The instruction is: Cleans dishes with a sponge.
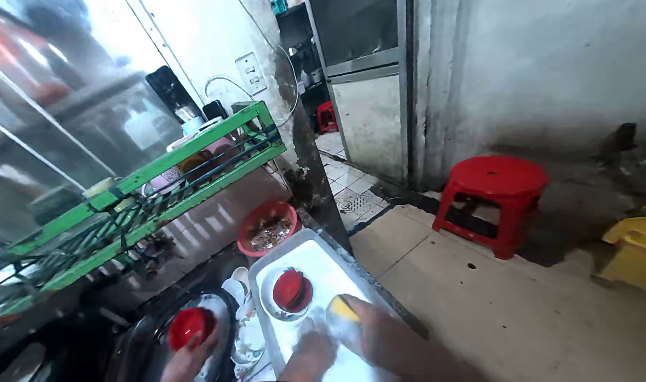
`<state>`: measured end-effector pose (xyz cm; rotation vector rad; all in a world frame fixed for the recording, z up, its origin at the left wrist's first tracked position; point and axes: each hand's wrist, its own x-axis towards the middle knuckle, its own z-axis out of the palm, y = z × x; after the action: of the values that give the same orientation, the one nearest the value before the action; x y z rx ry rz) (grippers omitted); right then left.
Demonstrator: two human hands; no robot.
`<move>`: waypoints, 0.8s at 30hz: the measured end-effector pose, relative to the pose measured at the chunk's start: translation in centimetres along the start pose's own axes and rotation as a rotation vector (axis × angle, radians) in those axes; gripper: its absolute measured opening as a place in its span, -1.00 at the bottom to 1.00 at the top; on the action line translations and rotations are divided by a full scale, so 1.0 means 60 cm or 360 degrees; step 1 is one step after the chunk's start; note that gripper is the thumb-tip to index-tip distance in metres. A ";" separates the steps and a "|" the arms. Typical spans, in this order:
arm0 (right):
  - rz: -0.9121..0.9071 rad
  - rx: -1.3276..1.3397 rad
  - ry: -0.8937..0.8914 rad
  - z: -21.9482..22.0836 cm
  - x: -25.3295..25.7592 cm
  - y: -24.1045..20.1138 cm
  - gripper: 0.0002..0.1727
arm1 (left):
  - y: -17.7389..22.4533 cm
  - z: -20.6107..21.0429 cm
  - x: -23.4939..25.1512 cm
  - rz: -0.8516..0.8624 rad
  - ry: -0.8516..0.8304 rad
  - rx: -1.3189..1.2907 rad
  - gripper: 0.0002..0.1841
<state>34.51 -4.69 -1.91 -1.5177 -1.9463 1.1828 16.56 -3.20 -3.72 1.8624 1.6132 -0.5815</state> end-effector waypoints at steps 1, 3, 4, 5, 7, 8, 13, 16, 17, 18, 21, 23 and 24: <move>0.0045 -0.0172 -0.0128 0.002 0.001 -0.005 -0.22 | 0.001 0.000 -0.003 -0.0066 -0.0008 0.0006 -0.46; 0.0215 -0.0456 -0.0424 0.002 0.006 -0.023 -0.27 | 0.011 0.007 -0.019 -0.0120 0.0022 0.0042 -0.43; 0.0264 -0.0515 -0.0506 0.002 0.005 -0.028 -0.31 | 0.019 0.012 -0.038 -0.0109 0.0114 0.0051 -0.43; 0.0289 -0.0535 -0.0561 0.000 0.003 -0.030 -0.34 | 0.036 0.003 -0.071 -0.0121 0.0296 0.0012 -0.48; 0.0318 -0.0510 -0.0609 -0.005 0.001 -0.028 -0.33 | 0.103 -0.090 -0.172 -0.0302 0.0672 -0.0192 -0.65; 0.0338 -0.0500 -0.0620 -0.005 0.002 -0.026 -0.33 | 0.133 -0.140 -0.213 -0.0396 0.0830 -0.0334 -0.68; 0.0311 -0.0506 -0.0628 -0.002 0.015 -0.022 -0.31 | 0.161 -0.174 -0.246 -0.0090 0.1314 -0.0604 -0.67; 0.0308 -0.0469 -0.0573 -0.007 0.018 -0.026 -0.28 | 0.207 -0.231 -0.298 -0.0374 0.0804 -0.0428 -0.71; 0.0285 -0.0457 -0.0549 -0.008 0.018 -0.022 -0.27 | 0.205 -0.244 -0.302 -0.0450 0.0574 -0.0435 -0.71; 0.0238 -0.0438 -0.0508 -0.006 0.018 -0.015 -0.27 | 0.177 -0.243 -0.290 -0.0397 0.0409 -0.0491 -0.70; 0.0170 -0.0395 -0.0472 0.002 0.014 -0.001 -0.37 | -0.040 -0.130 -0.111 0.0488 0.0780 -0.0643 -0.68; 0.0110 -0.0436 -0.0504 0.010 0.010 0.009 -0.42 | -0.065 -0.145 -0.030 0.0190 0.0748 -0.0614 -0.56; 0.0080 -0.0469 -0.0525 0.012 0.008 0.012 -0.41 | -0.073 -0.153 0.003 0.0080 0.0707 -0.0514 -0.50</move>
<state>34.23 -4.49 -3.01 -1.6022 -2.4012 1.2786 11.72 3.59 2.14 1.8578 1.7980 0.1278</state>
